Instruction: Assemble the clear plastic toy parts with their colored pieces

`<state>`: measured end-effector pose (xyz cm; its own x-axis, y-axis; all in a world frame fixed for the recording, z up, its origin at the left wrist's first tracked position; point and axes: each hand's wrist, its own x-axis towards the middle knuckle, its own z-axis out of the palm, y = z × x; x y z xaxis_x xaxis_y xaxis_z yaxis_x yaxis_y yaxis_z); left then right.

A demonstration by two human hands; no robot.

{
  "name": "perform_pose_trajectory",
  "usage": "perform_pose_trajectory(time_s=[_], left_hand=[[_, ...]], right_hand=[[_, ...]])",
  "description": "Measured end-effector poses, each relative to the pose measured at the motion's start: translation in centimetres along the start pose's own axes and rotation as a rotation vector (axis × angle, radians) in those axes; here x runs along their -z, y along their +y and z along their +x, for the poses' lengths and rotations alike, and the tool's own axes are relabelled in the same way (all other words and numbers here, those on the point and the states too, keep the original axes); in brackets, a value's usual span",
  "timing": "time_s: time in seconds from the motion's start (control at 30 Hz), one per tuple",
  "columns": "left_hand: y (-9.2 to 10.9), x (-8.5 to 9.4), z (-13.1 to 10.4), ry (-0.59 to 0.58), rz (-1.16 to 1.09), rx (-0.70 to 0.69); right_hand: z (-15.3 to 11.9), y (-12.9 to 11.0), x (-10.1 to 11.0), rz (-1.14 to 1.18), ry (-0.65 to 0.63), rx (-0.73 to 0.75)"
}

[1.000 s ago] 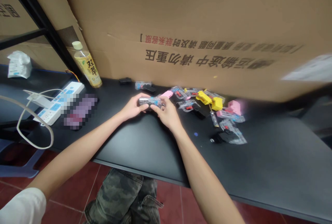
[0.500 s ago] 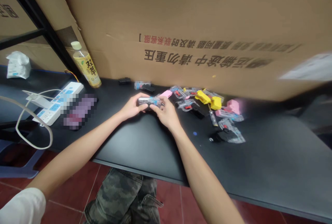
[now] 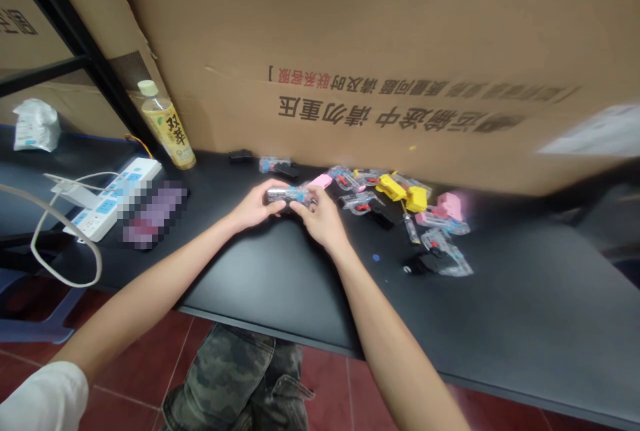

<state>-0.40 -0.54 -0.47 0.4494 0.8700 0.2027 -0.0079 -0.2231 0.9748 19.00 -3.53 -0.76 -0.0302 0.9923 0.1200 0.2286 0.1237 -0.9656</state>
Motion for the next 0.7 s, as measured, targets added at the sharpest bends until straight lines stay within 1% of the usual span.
perform_pose_trajectory(time_s=[0.2,0.5,0.7], left_hand=[[-0.01,0.0,-0.05,0.004,0.013,-0.001],[0.11,-0.12,-0.03,0.02,-0.001,0.019],[0.22,-0.2,-0.03,0.033,0.01,0.033]], right_hand=[[0.07,0.23,0.08,-0.019,0.011,0.021],[-0.09,-0.11,-0.07,-0.009,-0.002,-0.025],[-0.01,0.25,-0.02,-0.019,0.003,0.026]])
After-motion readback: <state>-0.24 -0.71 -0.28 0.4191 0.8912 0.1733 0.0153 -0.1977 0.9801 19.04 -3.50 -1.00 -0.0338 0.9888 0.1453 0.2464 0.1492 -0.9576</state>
